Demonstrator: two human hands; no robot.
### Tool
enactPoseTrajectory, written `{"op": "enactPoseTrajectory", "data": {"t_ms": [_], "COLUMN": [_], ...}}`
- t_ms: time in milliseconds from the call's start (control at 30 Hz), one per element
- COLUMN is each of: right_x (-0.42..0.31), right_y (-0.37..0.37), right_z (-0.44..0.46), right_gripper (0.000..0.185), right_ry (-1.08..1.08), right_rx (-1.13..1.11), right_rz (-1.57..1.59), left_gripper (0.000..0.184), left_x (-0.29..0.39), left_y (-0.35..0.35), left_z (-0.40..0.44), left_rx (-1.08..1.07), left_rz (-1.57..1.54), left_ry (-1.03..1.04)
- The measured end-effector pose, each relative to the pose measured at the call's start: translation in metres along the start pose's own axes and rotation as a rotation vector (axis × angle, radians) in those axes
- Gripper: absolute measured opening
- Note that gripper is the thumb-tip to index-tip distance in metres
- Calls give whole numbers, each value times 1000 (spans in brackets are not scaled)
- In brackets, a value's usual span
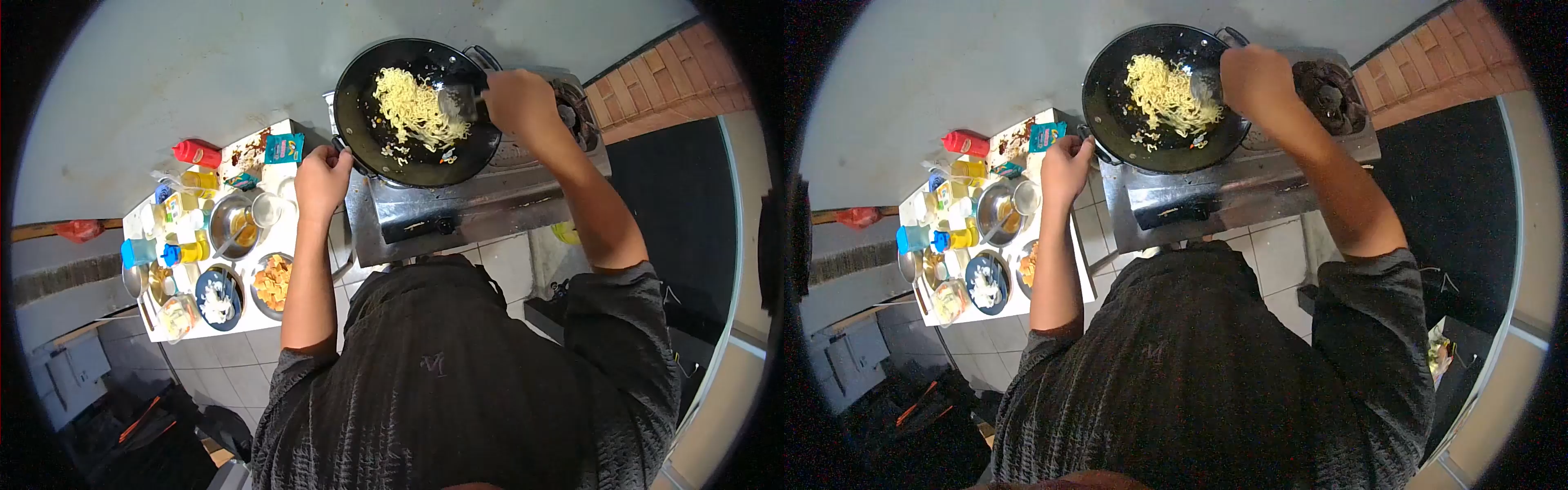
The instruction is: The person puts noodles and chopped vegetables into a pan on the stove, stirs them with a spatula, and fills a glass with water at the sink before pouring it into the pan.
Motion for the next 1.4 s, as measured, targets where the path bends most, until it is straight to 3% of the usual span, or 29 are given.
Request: {"op": "enactPoseTrajectory", "data": {"t_ms": [67, 167, 200, 367, 500, 633, 800, 900, 1000, 1067, 1167, 1300, 1367, 1400], "right_x": [-4, -8, -10, -5, -19, -23, -42, -50, -44, -38, -47, -25, -5, -10], "right_y": [2, 30, 17, 15, 17, -14, 18, 22, 14, 9, 39, 14, 37, 51], "right_z": [7, 15, 6, -8, -18, -37, -28, -26, -36, -39, -32, -49, -35, -32], "right_gripper": [15, 16, 18, 23, 23, 24, 23, 12, 25, 13, 14, 15, 16, 15], "right_ry": [-23, -38, -31, 8, -72, 62, 114, 57, 59, 125, 64, 5, 63, -78], "right_rx": [174, 102, -26, 92, 143, 73, -3, 111, -7, 105, 42, 80, 132, 179], "right_rz": [10, 139, 169, 74, 268, 153, 59, 124, 26, 69, 149, 142, 79, -31], "left_gripper": [37, 38, 38, 38, 39, 39, 37, 36, 36, 36, 36, 36, 36, 36], "left_x": [1, 0, -1, -2, -5, -1, -13, -12, -11, -11, -10, -21, -15, -20], "left_y": [1, -1, 0, 0, 1, -2, 6, 8, 4, 5, 8, 16, 15, 20], "left_z": [1, 2, 2, 3, 3, 1, 7, 2, -2, -3, -5, -8, -9, -7], "left_rx": [9, 0, -12, -61, -92, -110, -98, -114, -56, -51, -23, 14, 85, 79], "left_rz": [-10, -1, -9, -29, -18, -57, -60, -100, -113, -136, -131, -161, -150, -163], "left_ry": [21, 13, 19, 30, 33, 27, 41, -13, 1, 11, -4, -31, 58, 67]}}
Point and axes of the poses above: each hand's wrist, its own z-axis towards the middle knuckle, its own y-axis out of the palm, x = y × z, the point moved 5 cm from there along z, towards the middle knuckle, and after that the axes turned 3 degrees about -x, right-handed, at the moved point
